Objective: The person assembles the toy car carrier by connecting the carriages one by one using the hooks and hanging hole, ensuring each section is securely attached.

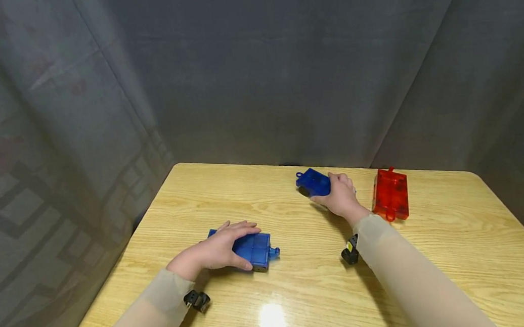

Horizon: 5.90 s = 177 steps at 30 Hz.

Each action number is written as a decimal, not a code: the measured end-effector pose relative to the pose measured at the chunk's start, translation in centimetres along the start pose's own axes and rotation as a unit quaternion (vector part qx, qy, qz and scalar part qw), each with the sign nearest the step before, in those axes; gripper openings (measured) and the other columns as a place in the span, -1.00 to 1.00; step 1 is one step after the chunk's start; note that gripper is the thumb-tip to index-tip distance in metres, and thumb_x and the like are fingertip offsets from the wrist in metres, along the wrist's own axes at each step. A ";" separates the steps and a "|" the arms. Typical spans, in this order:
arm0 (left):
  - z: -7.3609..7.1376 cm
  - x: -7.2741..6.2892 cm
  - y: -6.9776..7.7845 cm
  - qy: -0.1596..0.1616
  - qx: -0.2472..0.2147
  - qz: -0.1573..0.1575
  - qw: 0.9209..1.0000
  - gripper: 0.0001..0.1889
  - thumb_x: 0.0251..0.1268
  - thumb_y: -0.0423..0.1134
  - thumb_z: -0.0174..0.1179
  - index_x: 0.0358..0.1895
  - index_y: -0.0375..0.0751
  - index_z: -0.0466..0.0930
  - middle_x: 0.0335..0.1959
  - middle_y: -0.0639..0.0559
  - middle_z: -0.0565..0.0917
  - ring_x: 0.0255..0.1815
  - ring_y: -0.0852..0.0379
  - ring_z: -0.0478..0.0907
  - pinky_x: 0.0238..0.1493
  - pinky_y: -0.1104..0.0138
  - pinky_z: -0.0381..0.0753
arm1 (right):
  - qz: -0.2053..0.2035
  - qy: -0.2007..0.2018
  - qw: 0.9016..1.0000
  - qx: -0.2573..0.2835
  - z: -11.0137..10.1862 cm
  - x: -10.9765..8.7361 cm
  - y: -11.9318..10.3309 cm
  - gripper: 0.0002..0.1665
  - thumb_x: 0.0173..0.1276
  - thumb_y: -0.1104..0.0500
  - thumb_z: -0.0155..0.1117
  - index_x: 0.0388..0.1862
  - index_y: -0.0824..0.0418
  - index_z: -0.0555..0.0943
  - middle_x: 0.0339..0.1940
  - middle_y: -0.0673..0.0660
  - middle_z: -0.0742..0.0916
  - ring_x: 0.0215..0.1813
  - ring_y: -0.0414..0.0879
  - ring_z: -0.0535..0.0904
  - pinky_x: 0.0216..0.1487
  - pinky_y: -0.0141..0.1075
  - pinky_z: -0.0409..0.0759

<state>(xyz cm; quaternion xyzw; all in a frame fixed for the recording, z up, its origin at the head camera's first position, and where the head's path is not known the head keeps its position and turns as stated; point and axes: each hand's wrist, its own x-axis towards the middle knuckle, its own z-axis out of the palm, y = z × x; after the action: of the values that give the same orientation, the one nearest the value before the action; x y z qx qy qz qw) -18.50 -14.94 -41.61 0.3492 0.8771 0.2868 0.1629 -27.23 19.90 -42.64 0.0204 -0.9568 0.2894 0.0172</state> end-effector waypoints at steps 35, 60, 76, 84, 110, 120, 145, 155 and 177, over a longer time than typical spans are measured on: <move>0.1 -0.2 0.1 0.006 -0.011 -0.016 1.000 -0.15 0.06 -0.04 0.52 0.45 -0.11 0.35 0.47 -0.10 0.30 0.52 -0.11 0.09 0.50 -0.08 -0.26 | -0.064 -0.084 0.992 0.064 -2.6 -5.3 -2.8 0.01 0.14 0.02 0.57 0.45 0.34 0.27 0.31 0.39 0.44 0.26 0.38 0.37 0.18 0.30 0.42; 0.2 1.0 -0.1 0.011 -0.017 -0.015 1.000 -0.15 0.04 -0.03 0.53 0.43 -0.13 0.37 0.45 -0.18 0.32 0.51 -0.16 0.10 0.50 -0.09 -0.22 | -0.094 -0.104 0.988 0.058 -1.8 -9.6 -3.0 0.02 0.00 0.03 0.66 0.39 0.31 0.38 0.28 0.32 0.51 0.20 0.30 0.46 0.15 0.26 0.47; 0.2 0.9 0.1 0.011 -0.024 -0.026 0.999 -0.15 0.04 -0.05 0.53 0.44 -0.09 0.37 0.46 -0.21 0.29 0.52 -0.20 0.06 0.48 -0.14 -0.20 | -0.115 -0.108 0.986 0.055 -1.6 -11.1 -2.6 0.00 -0.04 0.03 0.68 0.36 0.29 0.43 0.26 0.28 0.53 0.21 0.25 0.46 0.19 0.24 0.44; 0.2 0.9 0.0 0.010 -0.028 -0.028 0.999 -0.15 0.04 -0.05 0.53 0.45 -0.08 0.36 0.47 -0.21 0.27 0.53 -0.20 0.03 0.48 -0.13 -0.22 | -0.121 -0.113 0.984 0.066 -1.7 -11.9 -2.4 0.01 -0.04 0.02 0.69 0.36 0.29 0.43 0.26 0.27 0.53 0.22 0.26 0.45 0.19 0.24 0.44; 0.4 0.8 -0.2 0.016 -0.030 -0.039 0.999 -0.14 0.03 -0.04 0.53 0.45 -0.05 0.36 0.48 -0.21 0.25 0.53 -0.25 -0.02 0.47 -0.16 -0.20 | -0.109 -0.135 0.982 0.074 -0.7 -13.0 -2.3 0.01 -0.08 0.03 0.70 0.36 0.24 0.44 0.22 0.19 0.55 0.23 0.19 0.45 0.21 0.21 0.43; 0.4 0.7 0.0 0.016 -0.034 -0.046 0.998 -0.15 0.03 -0.05 0.53 0.46 -0.02 0.36 0.50 -0.22 0.22 0.53 -0.34 -0.08 0.46 -0.20 -0.17 | -0.109 -0.132 0.983 0.071 -0.5 -13.1 -2.2 0.00 -0.07 0.04 0.70 0.36 0.23 0.45 0.23 0.18 0.55 0.25 0.20 0.44 0.22 0.22 0.41; 0.3 0.6 0.0 0.013 -0.035 -0.043 0.998 -0.15 0.05 -0.04 0.52 0.46 0.03 0.35 0.50 -0.18 0.22 0.54 -0.28 -0.08 0.47 -0.18 -0.19 | -0.119 -0.123 0.984 0.047 0.0 -13.3 -2.7 0.01 -0.11 0.07 0.72 0.34 0.23 0.46 0.19 0.13 0.57 0.23 0.16 0.43 0.21 0.18 0.42; 0.2 0.6 0.0 0.010 -0.032 -0.048 0.998 -0.15 0.05 -0.04 0.52 0.47 0.05 0.34 0.50 -0.15 0.22 0.55 -0.24 -0.08 0.48 -0.15 -0.19 | -0.122 -0.121 0.984 0.039 0.1 -13.3 -2.6 0.00 -0.13 0.09 0.73 0.33 0.24 0.47 0.19 0.14 0.58 0.25 0.18 0.42 0.23 0.19 0.40; 0.2 0.9 -0.3 0.012 -0.028 -0.030 0.999 -0.15 0.05 -0.03 0.52 0.46 -0.05 0.35 0.47 -0.14 0.28 0.54 -0.12 0.04 0.50 -0.07 -0.26 | -0.143 -0.094 0.985 0.006 0.3 -13.8 -2.6 0.04 -0.20 0.01 0.76 0.30 0.26 0.49 0.18 0.16 0.60 0.24 0.18 0.44 0.26 0.19 0.30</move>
<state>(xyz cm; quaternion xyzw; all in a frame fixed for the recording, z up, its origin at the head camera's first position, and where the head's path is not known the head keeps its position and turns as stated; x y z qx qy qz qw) -19.18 -14.37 -42.05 0.3146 0.8806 0.3104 0.1706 -13.35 17.94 -42.09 0.1842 -0.9396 0.2869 -0.0313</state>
